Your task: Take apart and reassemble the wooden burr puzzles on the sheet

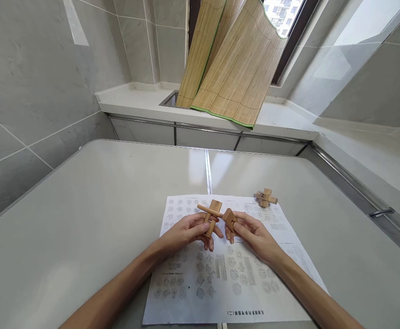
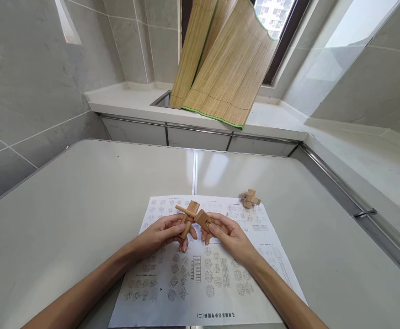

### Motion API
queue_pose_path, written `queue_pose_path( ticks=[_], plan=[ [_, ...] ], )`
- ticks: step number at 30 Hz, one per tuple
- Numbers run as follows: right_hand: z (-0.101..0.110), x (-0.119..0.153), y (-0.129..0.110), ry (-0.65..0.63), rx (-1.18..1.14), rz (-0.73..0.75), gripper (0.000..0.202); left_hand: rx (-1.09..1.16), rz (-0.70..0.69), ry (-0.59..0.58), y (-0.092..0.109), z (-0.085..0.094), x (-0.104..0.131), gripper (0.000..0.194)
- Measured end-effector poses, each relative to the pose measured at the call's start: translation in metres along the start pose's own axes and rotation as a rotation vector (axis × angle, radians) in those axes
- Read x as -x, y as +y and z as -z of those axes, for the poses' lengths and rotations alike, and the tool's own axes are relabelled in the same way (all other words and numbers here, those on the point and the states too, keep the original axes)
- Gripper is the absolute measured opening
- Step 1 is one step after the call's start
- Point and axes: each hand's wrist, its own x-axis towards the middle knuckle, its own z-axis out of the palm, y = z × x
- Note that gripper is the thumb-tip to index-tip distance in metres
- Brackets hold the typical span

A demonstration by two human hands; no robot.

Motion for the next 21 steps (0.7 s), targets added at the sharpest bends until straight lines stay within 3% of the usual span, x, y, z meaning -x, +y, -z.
queue_pose_path(
  ticks=[12, 21],
  plan=[
    [0.0035, 0.0017, -0.0041, -0.045, 0.076, -0.016, 0.036, 0.006, 0.052, -0.066, 0.0029, 0.002, 0.0018, 0.037],
    [-0.0009, 0.0, -0.0079, -0.109, -0.078, -0.03, 0.039, 0.087, 0.076, -0.112, -0.0005, 0.0069, 0.0017, 0.036]
  ],
)
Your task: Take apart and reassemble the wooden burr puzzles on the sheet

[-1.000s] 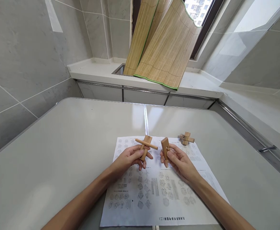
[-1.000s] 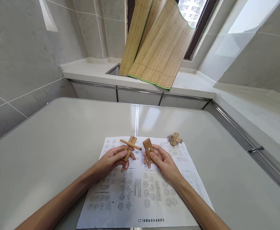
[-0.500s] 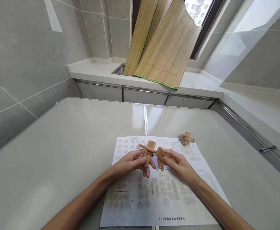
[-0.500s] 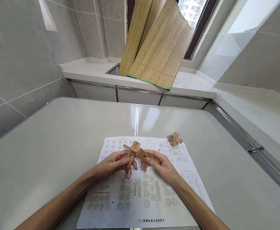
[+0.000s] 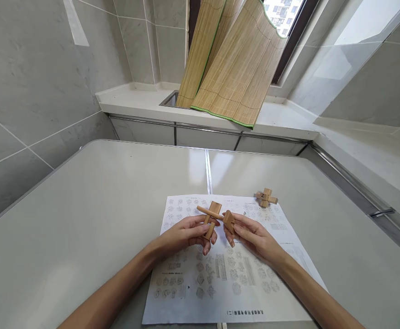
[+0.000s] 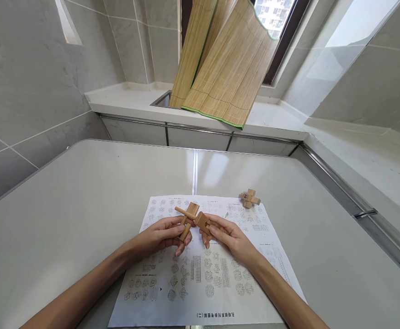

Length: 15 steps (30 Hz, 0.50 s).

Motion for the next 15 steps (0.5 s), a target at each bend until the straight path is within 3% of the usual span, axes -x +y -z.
queue_pose_path(
  ticks=[7, 15],
  plan=[
    [0.0025, 0.0029, 0.0009, 0.051, 0.221, 0.013, 0.035, -0.049, -0.002, -0.014, -0.0007, -0.0018, -0.0007, 0.038],
    [0.0019, 0.0029, 0.002, 0.072, 0.214, -0.012, 0.035, -0.027, -0.005, -0.058, -0.0023, 0.0, -0.0005, 0.038]
  ],
)
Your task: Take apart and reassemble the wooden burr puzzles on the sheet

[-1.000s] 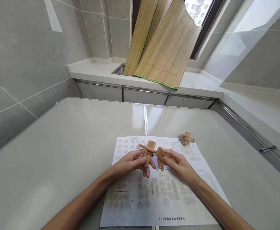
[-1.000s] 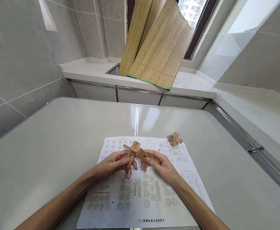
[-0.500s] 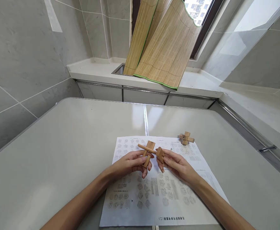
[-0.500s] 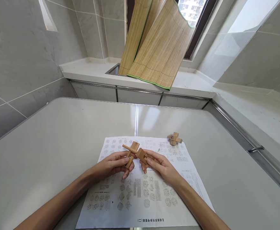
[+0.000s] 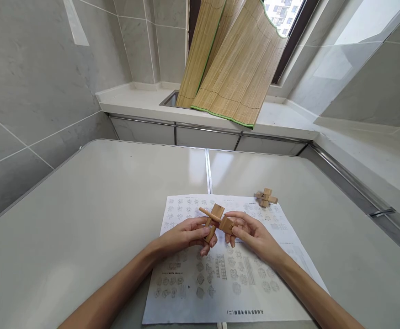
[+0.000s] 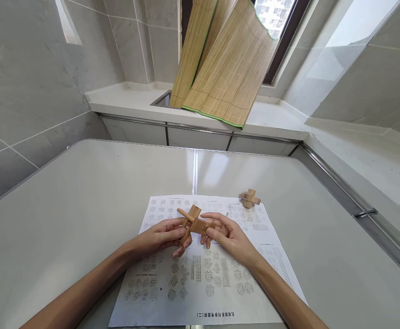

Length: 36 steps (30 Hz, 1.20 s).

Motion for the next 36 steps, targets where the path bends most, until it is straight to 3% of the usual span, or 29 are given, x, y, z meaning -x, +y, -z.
queue_pose_path(
  ticks=[10, 17, 27, 36],
  plan=[
    [-0.0005, -0.0037, 0.0022, -0.044, -0.071, -0.034, 0.032, 0.038, -0.005, -0.043, 0.0017, -0.0008, 0.0017, 0.034],
    [-0.0055, -0.0043, -0.0003, -0.012, -0.023, -0.024, 0.027, -0.038, 0.149, -0.102, 0.0063, -0.0053, 0.0032, 0.034],
    [-0.0069, -0.0019, -0.0013, -0.009, 0.003, 0.041, 0.023, 0.042, 0.155, -0.102, 0.0055, -0.0079, 0.004, 0.04],
    [-0.0045, 0.0014, -0.0003, -0.011, 0.066, 0.051, 0.025, 0.027, 0.174, -0.127, 0.0041, -0.0073, 0.004, 0.029]
  ],
)
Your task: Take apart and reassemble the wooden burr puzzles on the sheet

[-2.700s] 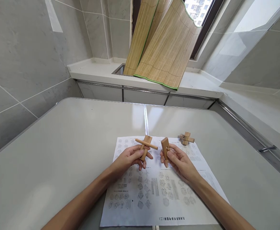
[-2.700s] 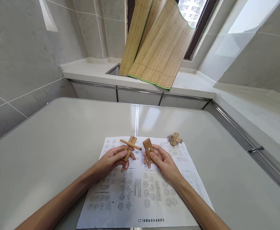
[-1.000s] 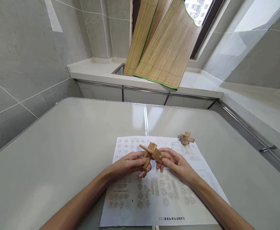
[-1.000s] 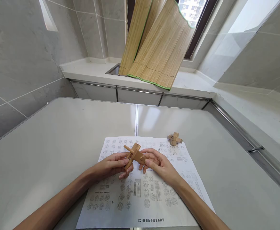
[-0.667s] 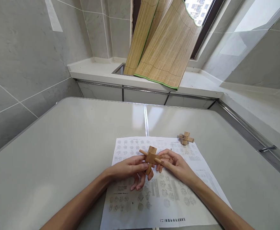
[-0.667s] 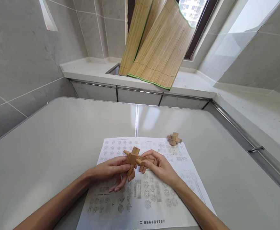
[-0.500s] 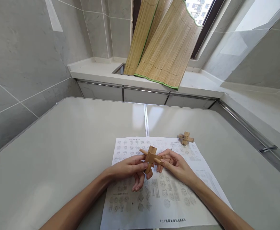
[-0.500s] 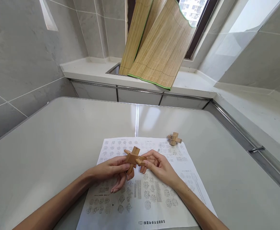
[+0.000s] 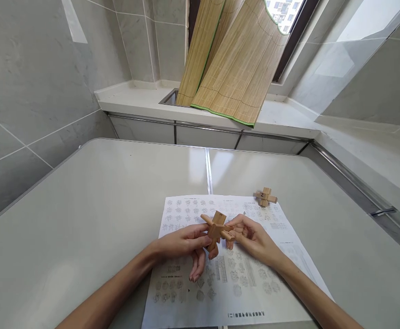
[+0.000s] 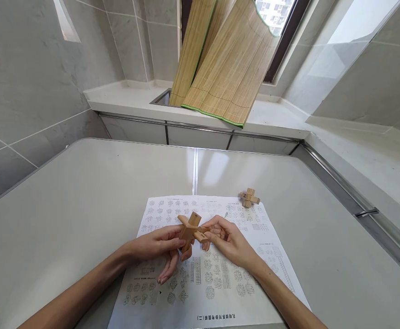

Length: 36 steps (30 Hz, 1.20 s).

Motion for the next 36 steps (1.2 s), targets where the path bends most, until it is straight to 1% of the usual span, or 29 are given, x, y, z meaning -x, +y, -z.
queue_pose_path(
  ticks=[5, 9, 13, 16, 21, 25, 28, 30, 34, 36],
  plan=[
    [-0.002, -0.001, 0.002, 0.022, -0.002, -0.022, 0.026, -0.032, 0.008, 0.023, 0.005, -0.003, 0.0, 0.029],
    [-0.004, -0.001, -0.002, 0.04, 0.016, -0.014, 0.026, -0.006, -0.018, 0.015, 0.004, -0.003, -0.003, 0.034],
    [-0.005, -0.001, -0.005, 0.069, 0.044, -0.01, 0.029, -0.023, -0.016, 0.029, 0.003, -0.002, -0.004, 0.032],
    [-0.006, 0.0, -0.002, 0.071, 0.051, -0.015, 0.03, -0.047, -0.001, 0.033, 0.003, -0.002, -0.003, 0.033],
    [-0.007, -0.001, 0.005, 0.118, 0.047, -0.028, 0.027, -0.041, 0.002, 0.039, 0.004, -0.004, -0.006, 0.038],
    [-0.006, -0.002, 0.007, 0.107, 0.017, -0.055, 0.027, -0.037, 0.008, 0.025, 0.003, -0.006, -0.008, 0.038],
    [-0.005, -0.002, 0.006, 0.111, 0.004, -0.044, 0.025, -0.065, 0.017, 0.03, 0.003, -0.008, -0.009, 0.043],
    [-0.005, -0.002, 0.006, 0.126, -0.01, -0.024, 0.025, -0.094, -0.01, 0.096, 0.003, -0.011, -0.009, 0.046],
    [-0.004, -0.002, 0.008, 0.206, 0.043, 0.012, 0.024, -0.266, -0.067, 0.364, -0.002, -0.02, -0.011, 0.043],
    [-0.005, -0.001, 0.011, 0.217, 0.095, 0.028, 0.024, -0.374, -0.072, 0.453, -0.006, -0.023, -0.011, 0.042]
  ],
)
